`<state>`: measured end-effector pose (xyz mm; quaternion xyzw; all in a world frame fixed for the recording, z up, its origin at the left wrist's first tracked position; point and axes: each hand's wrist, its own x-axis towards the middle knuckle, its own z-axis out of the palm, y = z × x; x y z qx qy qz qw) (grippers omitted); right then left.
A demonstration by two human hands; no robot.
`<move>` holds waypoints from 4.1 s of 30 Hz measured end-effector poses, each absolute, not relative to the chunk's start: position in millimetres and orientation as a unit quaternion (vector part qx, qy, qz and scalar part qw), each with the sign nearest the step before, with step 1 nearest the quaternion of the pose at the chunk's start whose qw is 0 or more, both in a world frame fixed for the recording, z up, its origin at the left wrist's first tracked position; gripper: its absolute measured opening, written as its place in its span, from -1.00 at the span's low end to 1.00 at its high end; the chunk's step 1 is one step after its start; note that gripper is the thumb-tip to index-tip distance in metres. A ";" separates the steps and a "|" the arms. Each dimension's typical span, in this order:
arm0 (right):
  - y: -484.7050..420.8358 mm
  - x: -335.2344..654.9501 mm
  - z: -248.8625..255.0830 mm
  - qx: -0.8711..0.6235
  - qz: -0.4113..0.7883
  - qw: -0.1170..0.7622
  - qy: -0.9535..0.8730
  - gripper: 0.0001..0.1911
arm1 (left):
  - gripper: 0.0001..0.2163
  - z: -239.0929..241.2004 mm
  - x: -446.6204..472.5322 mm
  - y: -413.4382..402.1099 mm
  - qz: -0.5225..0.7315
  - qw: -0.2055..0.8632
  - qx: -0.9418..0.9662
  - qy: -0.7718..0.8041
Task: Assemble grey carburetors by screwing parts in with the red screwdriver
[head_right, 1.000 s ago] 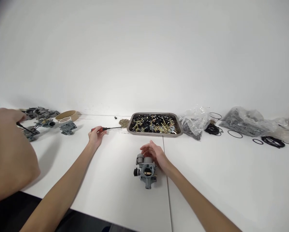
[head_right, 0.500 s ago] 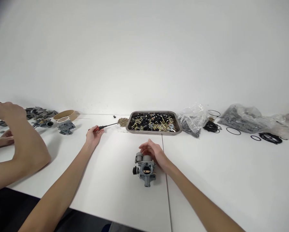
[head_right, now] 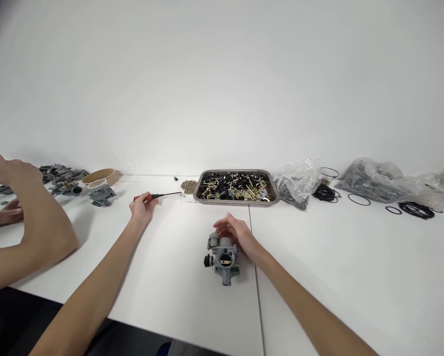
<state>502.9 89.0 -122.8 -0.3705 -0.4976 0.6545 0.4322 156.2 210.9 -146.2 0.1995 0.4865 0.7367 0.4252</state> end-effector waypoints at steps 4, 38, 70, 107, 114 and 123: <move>89.0 502.3 -121.8 -0.374 0.658 0.431 -0.492 -0.46 | -0.78 -144.8 153.9 210.7 0.747 0.391 0.197 0.501; 99.3 515.3 -131.5 -0.480 0.306 0.489 -0.661 -0.73 | -0.88 -87.0 258.4 148.3 0.621 0.595 0.347 0.374; 107.7 516.5 -142.4 -0.465 0.090 0.411 -0.779 -0.88 | -0.85 -83.9 282.4 125.8 0.573 0.566 0.470 0.361; 101.7 522.5 -130.1 -0.464 0.229 0.498 -0.696 -0.89 | -0.80 -7.5 340.7 135.1 0.442 0.442 0.713 0.319; 99.1 521.2 -125.8 -0.461 0.248 0.484 -0.701 -0.90 | -0.79 -4.7 337.9 133.9 0.430 0.454 0.716 0.311; 94.1 522.1 -112.8 -0.442 0.282 0.392 -0.756 -0.97 | -0.78 -5.6 327.8 141.8 0.408 0.465 0.722 0.310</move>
